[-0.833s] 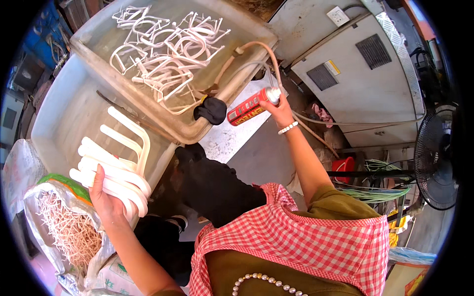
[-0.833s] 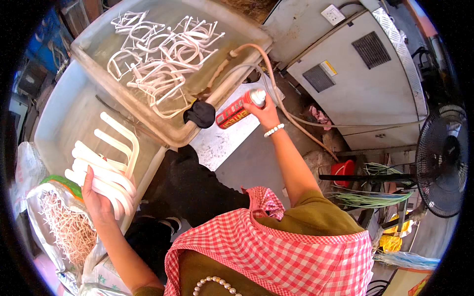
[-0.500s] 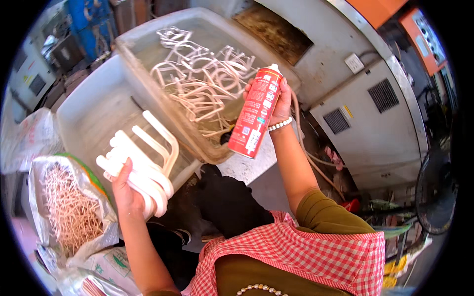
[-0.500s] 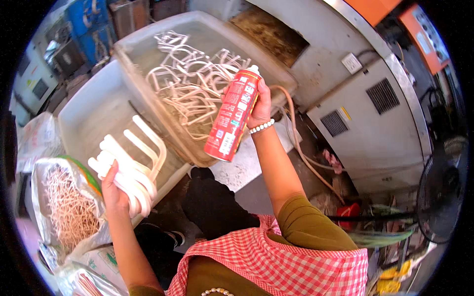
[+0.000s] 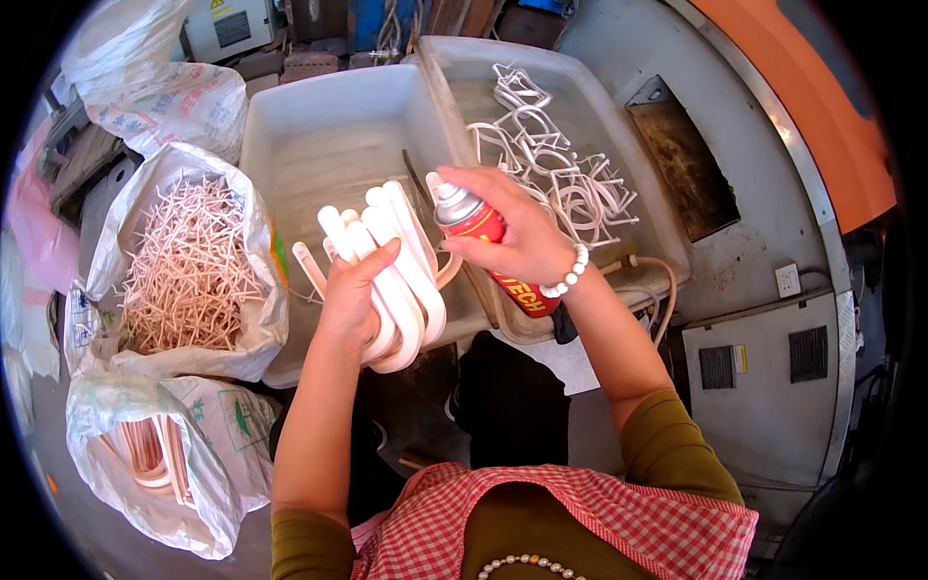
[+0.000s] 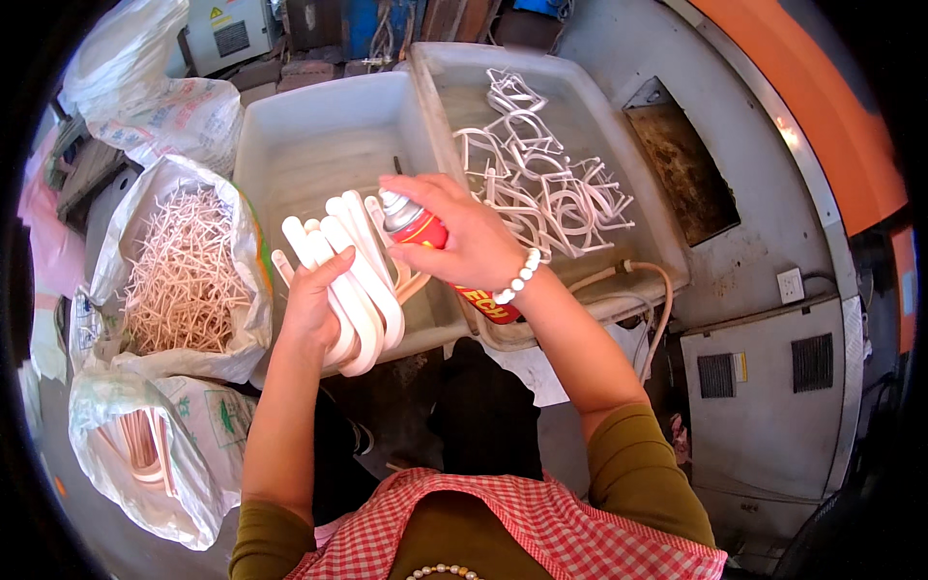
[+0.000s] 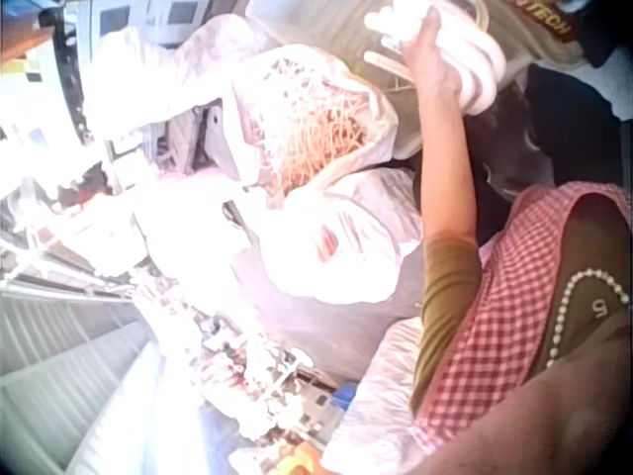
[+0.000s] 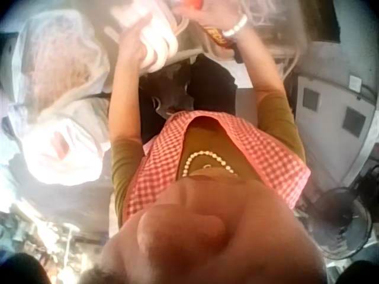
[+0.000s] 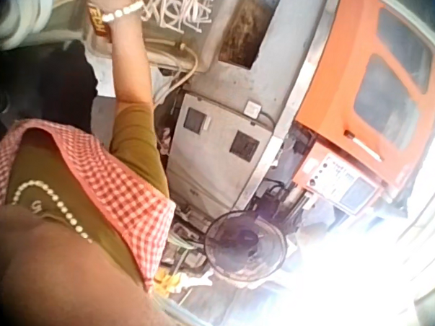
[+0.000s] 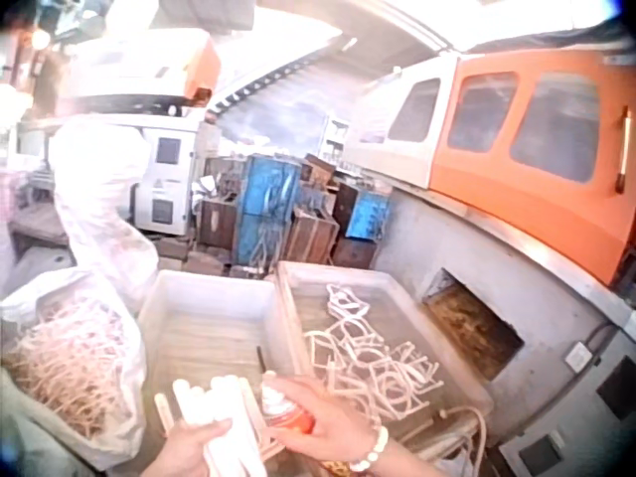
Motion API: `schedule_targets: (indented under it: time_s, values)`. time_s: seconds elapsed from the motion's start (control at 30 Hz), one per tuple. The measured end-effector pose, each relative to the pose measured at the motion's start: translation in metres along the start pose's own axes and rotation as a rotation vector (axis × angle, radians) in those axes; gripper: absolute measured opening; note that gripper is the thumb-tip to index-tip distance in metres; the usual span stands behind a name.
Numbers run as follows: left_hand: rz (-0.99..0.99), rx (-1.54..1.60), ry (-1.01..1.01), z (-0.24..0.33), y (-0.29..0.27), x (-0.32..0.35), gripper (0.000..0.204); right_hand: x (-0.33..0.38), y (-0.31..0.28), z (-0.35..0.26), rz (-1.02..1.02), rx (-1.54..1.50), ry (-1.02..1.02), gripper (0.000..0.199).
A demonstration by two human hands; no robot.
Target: The person assembles white plastic hangers by inserting curved plastic arms into metal frames. They handle the components by hand, occasionally using a spray can to lubricate the parts for easier insertion. The finished hangers are placed into a large white sack.
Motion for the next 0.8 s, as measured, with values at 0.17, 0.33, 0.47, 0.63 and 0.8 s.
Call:
schedule_targets:
  time_s: [0.17,0.33,0.47,0.63,0.8]
  values:
    - [0.045,-0.011,0.018,0.005,0.002,0.002,0.032,-0.01,0.023,0.006,-0.069,0.267,0.128,0.059]
    - [0.059,-0.014,0.034,0.009,-0.001,0.002,0.031,-0.01,0.024,0.011,0.032,0.441,0.118,0.055]
    - [0.066,-0.031,0.032,0.009,-0.003,0.002,0.031,-0.009,0.025,0.01,0.061,0.456,0.108,0.055]
    - [0.048,-0.038,0.01,0.006,0.001,0.004,0.031,-0.007,0.029,0.009,0.036,0.524,0.112,0.056]
    - [0.037,-0.038,0.026,0.007,0.003,0.005,0.033,-0.007,0.03,0.009,0.023,0.539,0.132,0.055]
Point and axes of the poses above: each hand's wrist, its own x-axis away from the middle knuckle, its own y-axis out of the palm, z = x × y, the point moved 8 cm from there along -x, towards the middle knuckle, and after that the axes turned 3 degrees about -y, right-handed, at the moved point
